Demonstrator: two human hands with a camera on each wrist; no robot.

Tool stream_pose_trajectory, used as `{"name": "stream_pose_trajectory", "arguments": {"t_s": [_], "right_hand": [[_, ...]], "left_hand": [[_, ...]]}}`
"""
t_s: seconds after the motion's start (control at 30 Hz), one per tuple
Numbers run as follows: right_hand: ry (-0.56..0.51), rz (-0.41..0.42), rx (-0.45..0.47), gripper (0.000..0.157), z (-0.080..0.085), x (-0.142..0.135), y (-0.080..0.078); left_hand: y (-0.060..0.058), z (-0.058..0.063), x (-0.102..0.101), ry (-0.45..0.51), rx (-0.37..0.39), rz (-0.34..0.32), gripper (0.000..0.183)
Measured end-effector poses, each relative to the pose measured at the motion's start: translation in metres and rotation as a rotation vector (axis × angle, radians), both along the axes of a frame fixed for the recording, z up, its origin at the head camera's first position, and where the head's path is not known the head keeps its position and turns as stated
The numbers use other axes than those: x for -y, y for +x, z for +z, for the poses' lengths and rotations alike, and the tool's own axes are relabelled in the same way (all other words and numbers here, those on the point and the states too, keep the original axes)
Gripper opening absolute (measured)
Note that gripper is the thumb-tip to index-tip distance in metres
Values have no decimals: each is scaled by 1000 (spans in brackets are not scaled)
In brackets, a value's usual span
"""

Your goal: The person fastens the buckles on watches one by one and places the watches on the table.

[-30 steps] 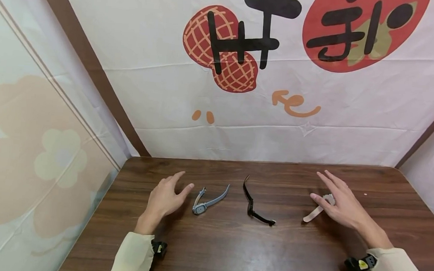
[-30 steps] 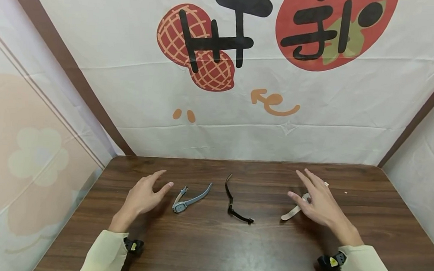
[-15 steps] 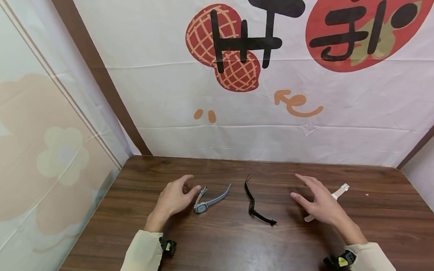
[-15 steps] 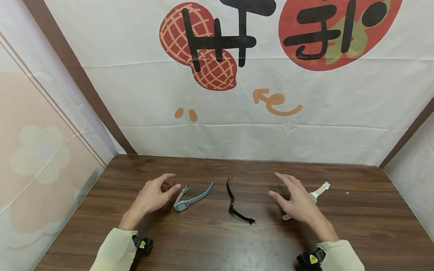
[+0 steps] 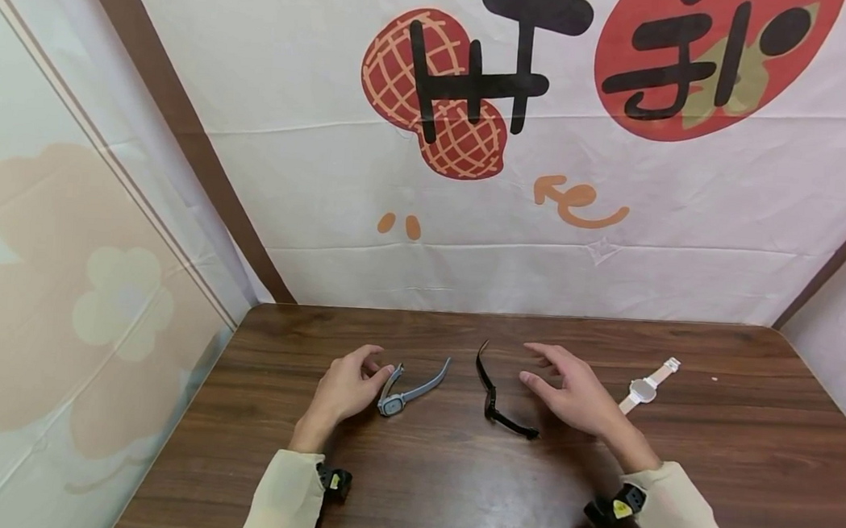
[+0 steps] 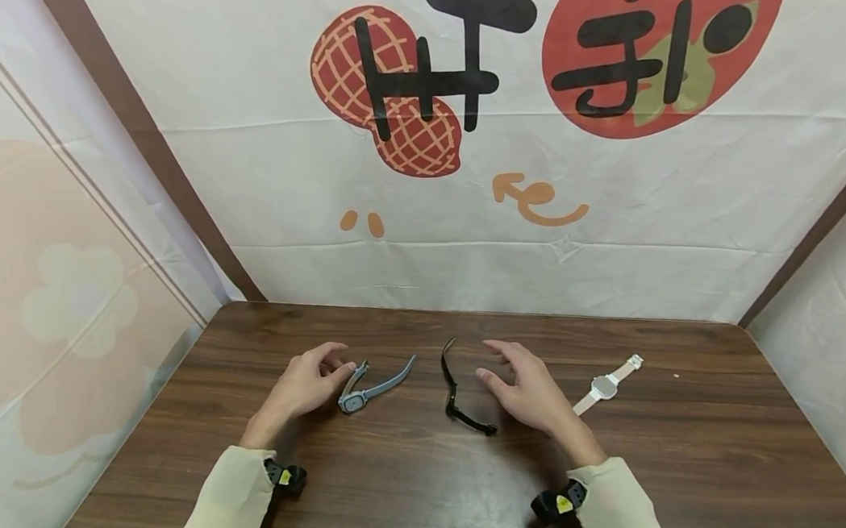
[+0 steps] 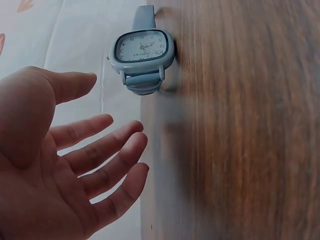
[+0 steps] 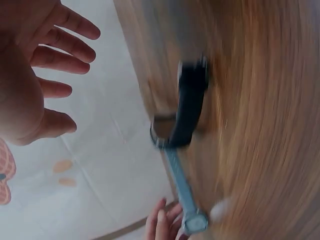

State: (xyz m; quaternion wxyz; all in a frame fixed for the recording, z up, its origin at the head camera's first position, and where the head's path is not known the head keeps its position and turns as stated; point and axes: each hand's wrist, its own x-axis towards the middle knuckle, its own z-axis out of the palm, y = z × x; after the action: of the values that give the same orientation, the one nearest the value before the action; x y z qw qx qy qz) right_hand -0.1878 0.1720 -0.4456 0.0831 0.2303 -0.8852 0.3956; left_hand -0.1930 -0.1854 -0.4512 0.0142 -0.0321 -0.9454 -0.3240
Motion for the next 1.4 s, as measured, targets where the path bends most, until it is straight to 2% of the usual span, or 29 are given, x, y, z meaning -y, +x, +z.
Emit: {"name": "stream_pose_trajectory", "arguments": {"t_s": [0.37,0.6,0.73,0.97,1.07,1.27,1.4], "right_hand": [[-248,33,219,35,10,46,-9],[-432,76,490,36,8,62,-17],[-508,67,651,40,8,71,-21],[-632,9,826,39,12,97,-23],[-651,-18,863,39,10,110,-23],[-667,-117,865,40,2,126,-19],[-697,-165,861,40,-6,133,-18]], "left_hand": [[-2,-2,-2,77,21,17,37],[-2,-6,-1,118,52,23,37],[-3,-7,0,140,79,27,37],[-7,-7,0,223,146,57,38],[-8,-7,0,286,185,68,40],[-9,-8,-1,426,254,93,44],[-9,-9,-3,470,273,118,44]]}}
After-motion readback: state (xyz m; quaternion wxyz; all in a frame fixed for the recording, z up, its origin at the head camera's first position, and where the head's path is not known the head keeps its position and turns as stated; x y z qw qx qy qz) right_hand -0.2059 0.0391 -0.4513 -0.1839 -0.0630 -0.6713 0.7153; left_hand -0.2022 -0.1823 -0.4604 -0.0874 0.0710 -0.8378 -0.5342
